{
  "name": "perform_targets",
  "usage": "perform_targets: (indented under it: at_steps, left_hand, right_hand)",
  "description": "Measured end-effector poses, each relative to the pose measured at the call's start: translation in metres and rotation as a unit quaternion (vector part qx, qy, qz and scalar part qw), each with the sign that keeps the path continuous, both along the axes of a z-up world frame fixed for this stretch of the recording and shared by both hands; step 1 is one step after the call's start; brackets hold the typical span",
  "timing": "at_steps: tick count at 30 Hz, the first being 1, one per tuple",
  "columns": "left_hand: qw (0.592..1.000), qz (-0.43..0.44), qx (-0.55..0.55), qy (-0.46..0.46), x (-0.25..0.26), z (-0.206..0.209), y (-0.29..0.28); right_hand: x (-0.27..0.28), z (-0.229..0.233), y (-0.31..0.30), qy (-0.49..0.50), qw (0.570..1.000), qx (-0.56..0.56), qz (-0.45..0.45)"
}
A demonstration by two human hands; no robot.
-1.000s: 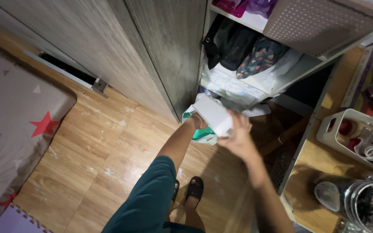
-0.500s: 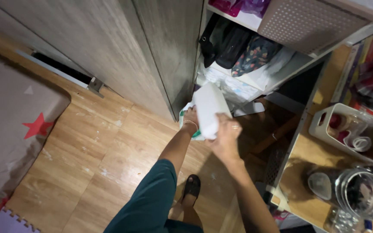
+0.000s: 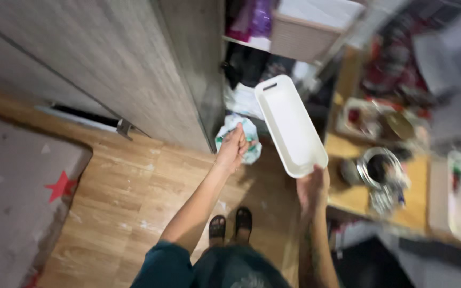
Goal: The person sorts small items from a white tray into a clear plastic container and a basket. They move the tray to a shelf, then return to handle a leopard-print pouch and a pink cloth, placing them into the basket. The person continues to organize various small objects into containers on the table.
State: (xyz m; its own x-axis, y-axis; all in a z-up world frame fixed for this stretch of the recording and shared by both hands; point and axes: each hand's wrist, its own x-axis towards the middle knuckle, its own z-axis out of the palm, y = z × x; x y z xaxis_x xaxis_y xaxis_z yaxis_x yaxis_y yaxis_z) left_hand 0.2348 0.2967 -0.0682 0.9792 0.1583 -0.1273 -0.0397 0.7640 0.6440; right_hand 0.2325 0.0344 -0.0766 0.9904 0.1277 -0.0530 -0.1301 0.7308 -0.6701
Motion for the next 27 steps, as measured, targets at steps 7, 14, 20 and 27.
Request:
perform_targets:
  at_steps: [7,14,20,27]
  left_hand:
    - [0.823,-0.272,-0.338,-0.366,-0.204,0.272,-0.068]
    - [0.787,-0.298,-0.189,-0.505,-0.269,0.381,-0.079]
    - [0.809,-0.292,-0.063,-0.506,-0.263,0.375,-0.122]
    - [0.817,-0.272,0.001,-0.509,-0.231,0.379,-0.235]
  right_hand:
    - [-0.066,0.053,-0.129,-0.007,0.994,0.057,-0.097]
    - [-0.121,0.036,-0.298,0.048,0.958,0.078,-0.273]
    - [-0.112,-0.033,-0.393,0.054,0.951,0.043,-0.301]
    - [-0.076,-0.083,-0.451,0.112,0.939,0.079,-0.317]
